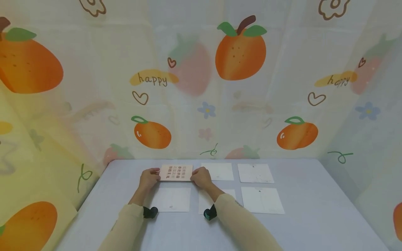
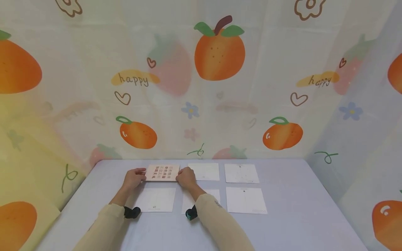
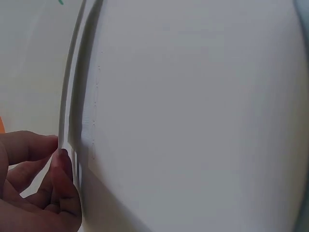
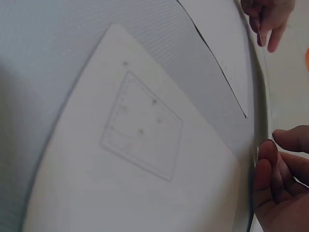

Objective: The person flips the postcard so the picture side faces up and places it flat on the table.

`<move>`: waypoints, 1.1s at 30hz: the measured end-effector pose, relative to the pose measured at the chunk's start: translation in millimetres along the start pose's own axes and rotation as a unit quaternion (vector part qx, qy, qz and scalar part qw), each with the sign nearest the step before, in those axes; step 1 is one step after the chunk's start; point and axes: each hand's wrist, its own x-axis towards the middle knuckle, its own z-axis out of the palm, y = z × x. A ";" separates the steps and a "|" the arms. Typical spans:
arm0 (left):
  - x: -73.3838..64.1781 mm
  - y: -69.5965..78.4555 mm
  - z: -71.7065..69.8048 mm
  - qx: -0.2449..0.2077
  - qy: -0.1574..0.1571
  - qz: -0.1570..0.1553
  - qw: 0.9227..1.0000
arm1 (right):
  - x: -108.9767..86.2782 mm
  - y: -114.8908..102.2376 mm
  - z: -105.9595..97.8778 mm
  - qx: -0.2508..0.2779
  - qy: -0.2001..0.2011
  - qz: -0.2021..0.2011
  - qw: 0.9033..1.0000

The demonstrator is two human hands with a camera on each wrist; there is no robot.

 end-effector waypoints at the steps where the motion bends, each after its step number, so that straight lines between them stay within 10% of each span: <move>1: -0.1 -0.8 0.6 0.004 0.002 0.002 1.000 | 0.4 0.1 0.5 -0.006 -0.004 0.002 1.000; 20: -7.4 2.0 -1.8 0.005 0.021 -0.007 1.000 | -0.9 -1.3 -22.5 0.020 -0.075 -0.014 0.997; 33: -17.6 25.2 6.5 0.001 0.007 0.056 0.998 | -14.2 -17.1 -52.4 0.068 -0.073 -0.074 0.992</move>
